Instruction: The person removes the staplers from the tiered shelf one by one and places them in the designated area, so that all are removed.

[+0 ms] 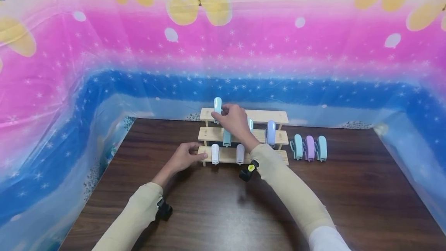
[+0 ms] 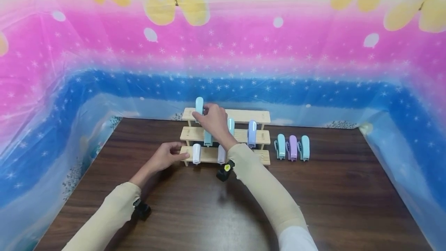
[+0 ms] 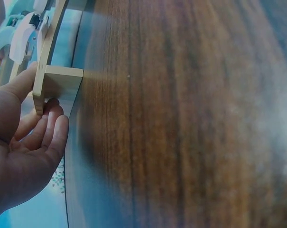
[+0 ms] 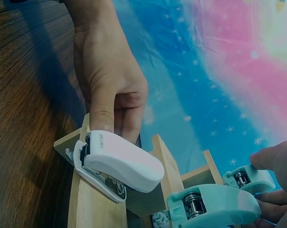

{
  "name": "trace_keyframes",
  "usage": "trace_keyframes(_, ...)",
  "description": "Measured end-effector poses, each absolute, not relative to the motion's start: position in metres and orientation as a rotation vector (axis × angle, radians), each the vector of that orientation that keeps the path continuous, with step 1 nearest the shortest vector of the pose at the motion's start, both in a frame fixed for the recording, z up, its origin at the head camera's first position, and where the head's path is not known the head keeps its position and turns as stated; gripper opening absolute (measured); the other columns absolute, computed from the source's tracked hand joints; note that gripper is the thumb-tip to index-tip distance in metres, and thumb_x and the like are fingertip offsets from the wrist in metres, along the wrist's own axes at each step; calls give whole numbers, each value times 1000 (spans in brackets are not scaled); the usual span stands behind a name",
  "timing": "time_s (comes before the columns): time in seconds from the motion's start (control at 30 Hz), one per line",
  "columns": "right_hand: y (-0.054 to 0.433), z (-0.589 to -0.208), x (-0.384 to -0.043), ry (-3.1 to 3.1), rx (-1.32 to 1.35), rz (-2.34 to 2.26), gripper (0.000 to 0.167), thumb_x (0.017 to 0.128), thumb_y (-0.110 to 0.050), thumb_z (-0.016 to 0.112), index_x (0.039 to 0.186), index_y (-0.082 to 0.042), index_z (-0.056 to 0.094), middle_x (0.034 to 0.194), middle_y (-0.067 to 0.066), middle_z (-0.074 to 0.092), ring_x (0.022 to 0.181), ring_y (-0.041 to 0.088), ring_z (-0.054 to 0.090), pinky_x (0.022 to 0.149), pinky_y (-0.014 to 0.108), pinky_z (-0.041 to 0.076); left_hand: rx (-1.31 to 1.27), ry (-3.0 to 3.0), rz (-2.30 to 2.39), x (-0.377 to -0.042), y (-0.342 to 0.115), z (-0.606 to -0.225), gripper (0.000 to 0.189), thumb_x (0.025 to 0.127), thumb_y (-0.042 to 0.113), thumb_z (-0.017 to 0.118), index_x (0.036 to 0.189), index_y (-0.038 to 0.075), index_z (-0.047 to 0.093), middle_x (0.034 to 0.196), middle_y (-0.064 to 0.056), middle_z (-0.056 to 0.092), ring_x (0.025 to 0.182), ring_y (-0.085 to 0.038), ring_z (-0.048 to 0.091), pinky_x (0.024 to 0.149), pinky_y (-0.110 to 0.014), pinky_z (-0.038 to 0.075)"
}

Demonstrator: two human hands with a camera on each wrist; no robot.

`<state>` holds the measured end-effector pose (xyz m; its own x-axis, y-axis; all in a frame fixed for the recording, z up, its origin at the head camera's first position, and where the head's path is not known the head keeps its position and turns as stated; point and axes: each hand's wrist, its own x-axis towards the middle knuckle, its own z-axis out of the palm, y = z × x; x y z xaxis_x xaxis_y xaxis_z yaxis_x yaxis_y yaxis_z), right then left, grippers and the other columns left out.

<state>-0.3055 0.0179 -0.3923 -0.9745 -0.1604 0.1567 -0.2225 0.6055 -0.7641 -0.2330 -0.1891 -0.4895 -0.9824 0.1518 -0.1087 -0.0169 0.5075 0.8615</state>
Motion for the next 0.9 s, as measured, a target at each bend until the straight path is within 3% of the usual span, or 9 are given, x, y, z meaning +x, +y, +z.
trace_keyframes(0.33,16,-393,-309,-2720,297,1329,45,90,-42,77,119,-8,73,105,5,76,86,17,69,70,31,57,106,2584,1466,-234,-189,-490,60,94,32,77,137,-4,59,125,-21,68,111,-30,68,87,-42,59)
trace_keyframes(0.53,16,-394,-310,-2687,298,1349,39,89,-39,79,113,-8,75,97,3,76,80,16,69,67,32,55,102,2586,1467,-234,-189,-490,63,94,33,77,139,-5,57,126,-21,67,113,-31,66,90,-44,58)
trace_keyframes(0.9,16,-391,-312,-2703,243,1411,45,87,-41,80,117,-8,73,104,4,76,85,16,71,70,31,58,116,2582,1478,-234,-189,-490,62,94,31,77,139,-7,57,125,-21,68,113,-32,66,91,-43,58)
